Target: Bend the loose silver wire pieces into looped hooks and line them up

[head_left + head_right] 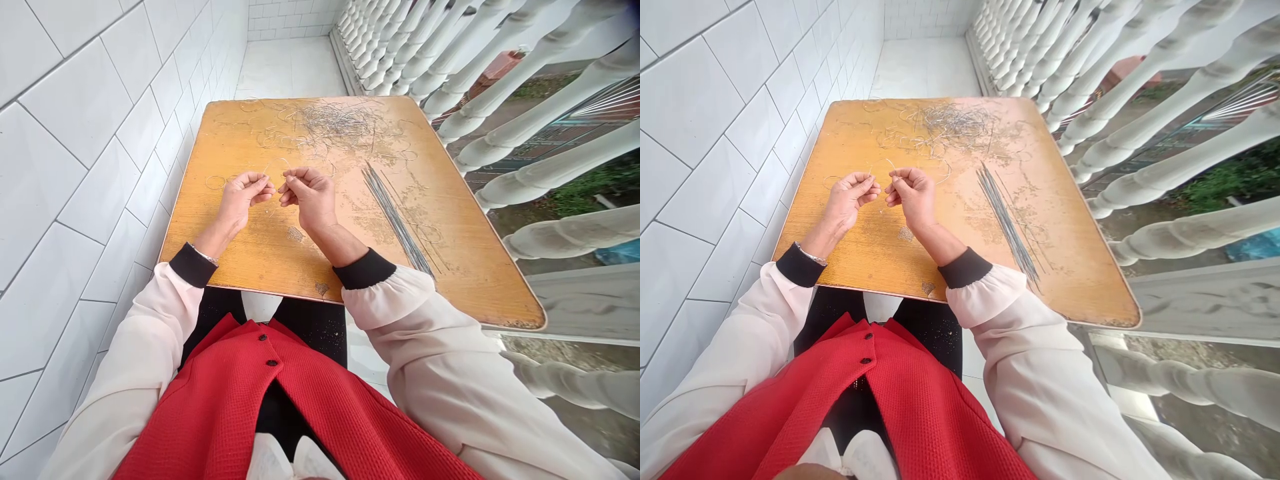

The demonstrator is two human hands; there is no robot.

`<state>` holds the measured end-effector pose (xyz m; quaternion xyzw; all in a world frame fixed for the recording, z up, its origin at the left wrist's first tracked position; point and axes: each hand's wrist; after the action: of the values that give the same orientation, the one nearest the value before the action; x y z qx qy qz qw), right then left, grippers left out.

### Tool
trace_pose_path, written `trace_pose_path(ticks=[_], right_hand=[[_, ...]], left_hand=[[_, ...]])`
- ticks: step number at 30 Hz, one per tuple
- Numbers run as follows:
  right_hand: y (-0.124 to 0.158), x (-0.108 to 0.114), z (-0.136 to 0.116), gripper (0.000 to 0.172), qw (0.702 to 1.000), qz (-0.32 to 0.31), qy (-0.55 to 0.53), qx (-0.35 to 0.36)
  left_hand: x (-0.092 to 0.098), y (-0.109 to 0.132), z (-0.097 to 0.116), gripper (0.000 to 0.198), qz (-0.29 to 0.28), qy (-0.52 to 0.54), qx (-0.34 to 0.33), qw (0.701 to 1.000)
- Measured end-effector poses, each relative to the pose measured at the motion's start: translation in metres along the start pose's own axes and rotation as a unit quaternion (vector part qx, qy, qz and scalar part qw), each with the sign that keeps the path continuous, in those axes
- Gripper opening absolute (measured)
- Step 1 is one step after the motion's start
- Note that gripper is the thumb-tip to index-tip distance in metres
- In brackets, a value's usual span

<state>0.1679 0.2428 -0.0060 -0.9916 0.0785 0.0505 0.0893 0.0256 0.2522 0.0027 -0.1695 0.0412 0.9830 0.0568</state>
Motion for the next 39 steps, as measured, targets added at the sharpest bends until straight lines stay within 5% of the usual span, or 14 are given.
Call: trace_pose_path(ticks=[17,31,36,39], right_hand=[[-0.007,0.004,0.009,0.016,1.0,0.017,0.008,0.023],[0.005,0.006,-0.001,0.025,0.999,-0.05,0.022,0.001],[0.003,0.006,-0.002,0.025,0.999,-0.028,0.038,0.002],[0.001,0.006,-0.004,0.026,0.998,-0.025,0.054,-0.006]], left_hand=[[-0.005,0.006,-0.006,0.023,-0.013,0.027,0.032,0.999],[0.001,0.004,-0.006,0.023,-0.018,0.072,0.02,0.997],[0.006,0.003,-0.001,0.011,-0.014,-0.022,0.021,0.999],[0.011,-0.003,0.006,0.007,0.023,-0.15,-0.053,0.987]])
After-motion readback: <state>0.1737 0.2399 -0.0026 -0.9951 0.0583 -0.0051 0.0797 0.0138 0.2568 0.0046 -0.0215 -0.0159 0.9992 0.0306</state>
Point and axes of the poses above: each hand's wrist, its own y-axis away from the middle knuckle, its own x-axis out of the back of the hand, z = x × y, and after that the axes turned 2 degrees about x, right-handed
